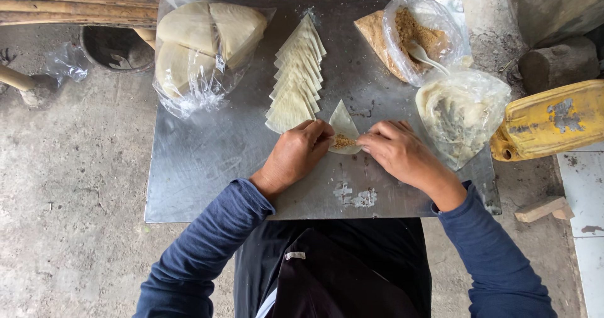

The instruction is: The person separates thin triangular wrappers and places them in a stack. They then scoop a brown granular filling onto each wrapper and fold it into a sealed triangular packet, repeating the process for multiple units.

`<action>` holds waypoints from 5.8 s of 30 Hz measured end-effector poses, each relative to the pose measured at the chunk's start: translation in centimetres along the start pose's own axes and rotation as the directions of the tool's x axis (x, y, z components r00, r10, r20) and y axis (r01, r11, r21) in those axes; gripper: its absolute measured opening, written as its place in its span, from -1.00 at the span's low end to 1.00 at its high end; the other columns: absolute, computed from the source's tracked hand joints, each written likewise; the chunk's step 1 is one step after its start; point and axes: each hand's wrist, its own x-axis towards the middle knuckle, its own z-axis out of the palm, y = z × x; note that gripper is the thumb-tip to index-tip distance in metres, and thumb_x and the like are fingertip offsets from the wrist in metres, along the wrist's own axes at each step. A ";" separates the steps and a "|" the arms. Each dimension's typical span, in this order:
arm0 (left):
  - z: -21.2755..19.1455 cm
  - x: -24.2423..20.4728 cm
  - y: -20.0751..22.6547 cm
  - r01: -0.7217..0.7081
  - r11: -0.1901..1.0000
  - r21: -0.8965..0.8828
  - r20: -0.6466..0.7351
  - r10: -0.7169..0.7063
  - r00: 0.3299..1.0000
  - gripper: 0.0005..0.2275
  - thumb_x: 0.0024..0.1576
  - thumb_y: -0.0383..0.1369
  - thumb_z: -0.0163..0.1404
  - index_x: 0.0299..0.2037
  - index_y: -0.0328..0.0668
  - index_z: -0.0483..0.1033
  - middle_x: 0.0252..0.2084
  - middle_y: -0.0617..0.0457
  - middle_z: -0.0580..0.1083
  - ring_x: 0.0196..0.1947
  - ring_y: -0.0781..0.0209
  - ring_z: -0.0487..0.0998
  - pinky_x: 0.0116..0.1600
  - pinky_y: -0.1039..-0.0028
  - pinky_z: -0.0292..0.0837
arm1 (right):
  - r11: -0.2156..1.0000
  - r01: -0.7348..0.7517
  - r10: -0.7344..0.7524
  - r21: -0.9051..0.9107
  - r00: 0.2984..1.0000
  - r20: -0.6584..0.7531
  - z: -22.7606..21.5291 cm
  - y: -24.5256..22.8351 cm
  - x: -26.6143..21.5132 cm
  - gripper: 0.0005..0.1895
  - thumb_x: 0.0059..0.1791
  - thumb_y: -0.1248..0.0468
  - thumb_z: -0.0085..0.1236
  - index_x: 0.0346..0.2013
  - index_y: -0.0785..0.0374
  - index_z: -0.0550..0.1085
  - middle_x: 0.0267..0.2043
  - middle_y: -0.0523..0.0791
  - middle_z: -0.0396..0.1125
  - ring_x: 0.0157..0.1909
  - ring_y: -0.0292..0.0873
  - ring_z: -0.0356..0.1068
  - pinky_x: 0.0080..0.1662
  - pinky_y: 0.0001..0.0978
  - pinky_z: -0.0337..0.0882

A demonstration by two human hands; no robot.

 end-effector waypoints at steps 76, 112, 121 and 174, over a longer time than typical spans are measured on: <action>-0.6 0.6 -0.9 -0.364 0.916 0.167 0.154 0.341 0.928 -0.71 0.11 -0.35 0.20 -0.10 -0.45 0.54 -0.20 -0.10 0.45 -0.22 0.06 0.56 -0.05 0.40 0.55 | 0.967 0.213 -0.230 -0.139 0.967 -0.113 1.9 -0.4 1.8 -0.80 -0.05 0.31 0.34 -0.16 0.25 0.55 -0.13 -0.12 0.43 -0.07 -0.12 0.44 0.04 -0.24 0.39; 0.9 2.7 -1.1 -0.028 0.963 0.270 0.060 0.012 0.998 -0.86 0.17 -0.37 0.12 -0.18 -0.24 0.48 -0.30 -0.07 0.53 -0.23 -0.04 0.60 -0.11 0.21 0.51 | 0.999 0.042 -0.043 -0.017 0.998 -0.054 2.6 -0.9 2.7 -0.79 -0.06 0.26 0.29 -0.17 0.24 0.52 -0.23 -0.10 0.31 -0.11 -0.08 0.36 0.03 -0.12 0.26; 0.8 1.7 -2.1 -0.203 0.932 0.301 0.066 0.192 0.979 -0.87 0.16 -0.36 0.12 -0.19 -0.23 0.53 -0.25 -0.07 0.50 -0.22 -0.05 0.58 -0.09 0.24 0.52 | 0.996 -0.073 0.074 0.060 0.997 -0.026 3.4 -0.1 3.1 -0.84 -0.01 0.30 0.22 -0.16 0.22 0.47 -0.19 -0.10 0.31 -0.08 -0.10 0.36 0.11 -0.11 0.28; 0.8 3.1 -3.4 -0.236 0.875 0.423 0.011 0.255 0.967 -0.83 0.18 -0.33 0.13 -0.20 -0.32 0.58 -0.20 -0.05 0.44 -0.18 0.04 0.46 -0.01 0.33 0.47 | 0.994 -0.106 0.105 -0.012 0.992 -0.067 3.1 0.7 4.2 -0.81 -0.02 0.26 0.24 -0.16 0.21 0.47 -0.18 -0.15 0.30 -0.06 -0.12 0.32 0.05 -0.11 0.13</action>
